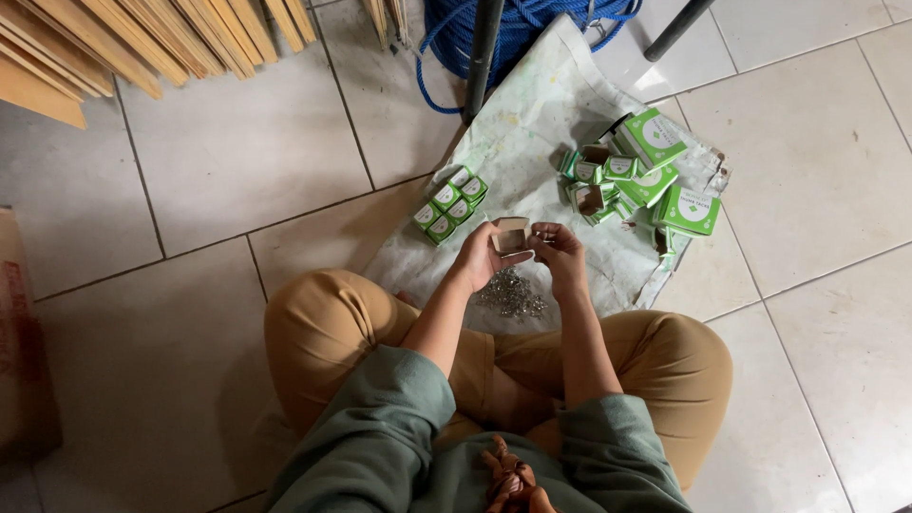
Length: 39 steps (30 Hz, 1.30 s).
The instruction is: Packing small metal screws from a pile into small green and white cardboard boxes while sitting on the floor.
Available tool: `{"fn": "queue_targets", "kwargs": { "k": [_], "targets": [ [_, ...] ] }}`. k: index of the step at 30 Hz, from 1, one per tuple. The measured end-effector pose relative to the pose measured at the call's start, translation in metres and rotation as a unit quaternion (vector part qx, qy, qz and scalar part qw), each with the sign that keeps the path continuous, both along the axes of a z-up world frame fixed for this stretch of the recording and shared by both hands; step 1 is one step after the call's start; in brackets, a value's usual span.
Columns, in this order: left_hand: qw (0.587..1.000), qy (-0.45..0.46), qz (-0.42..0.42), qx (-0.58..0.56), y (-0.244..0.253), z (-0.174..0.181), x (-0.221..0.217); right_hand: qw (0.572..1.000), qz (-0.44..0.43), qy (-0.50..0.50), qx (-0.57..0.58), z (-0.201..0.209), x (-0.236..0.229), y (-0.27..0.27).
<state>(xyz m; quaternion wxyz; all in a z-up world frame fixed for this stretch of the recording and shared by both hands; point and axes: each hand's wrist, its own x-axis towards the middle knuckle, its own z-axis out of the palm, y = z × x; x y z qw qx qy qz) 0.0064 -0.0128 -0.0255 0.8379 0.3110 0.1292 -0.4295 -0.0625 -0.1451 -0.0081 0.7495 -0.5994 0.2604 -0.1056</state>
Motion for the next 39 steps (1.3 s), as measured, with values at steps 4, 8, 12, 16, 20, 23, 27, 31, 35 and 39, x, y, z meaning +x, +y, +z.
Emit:
{"fn": "queue_targets", "kwargs": {
  "k": [4,8,12,16,20,23,27,31,35,39],
  "targets": [
    [1.000,0.027,0.004,0.008,-0.003,-0.014,0.004,0.999,-0.004,0.025,0.020,0.002,0.001,0.006],
    [0.998,0.069,0.013,-0.006,0.000,-0.020,0.009,0.997,-0.012,0.044,0.068,0.016,0.001,0.011],
    [0.996,0.080,0.038,-0.014,0.005,0.007,0.013,0.998,-0.007,0.059,-0.014,0.003,0.000,0.010],
    [0.994,0.093,0.060,-0.025,0.011,0.010,0.014,0.885,0.142,0.164,-0.413,-0.076,-0.005,-0.002],
    [0.994,0.088,0.071,-0.013,0.009,0.013,0.013,0.818,0.187,0.168,-0.517,-0.055,-0.007,0.020],
    [0.994,0.084,0.074,-0.007,0.006,0.004,0.012,0.820,0.178,0.144,-0.524,-0.058,-0.007,0.020],
    [0.993,0.090,0.081,0.000,0.003,-0.007,0.012,0.880,0.133,0.113,-0.442,-0.092,-0.007,-0.001],
    [0.993,0.081,0.081,0.005,0.001,-0.009,0.012,0.876,0.140,0.097,-0.451,-0.052,-0.007,0.013],
    [0.995,0.058,0.071,0.036,0.000,-0.008,0.011,0.824,0.238,0.058,-0.510,-0.023,-0.005,0.031],
    [0.995,0.048,0.069,0.049,0.000,-0.013,0.011,0.836,0.224,0.077,-0.495,-0.043,-0.005,0.025]
  ]
}}
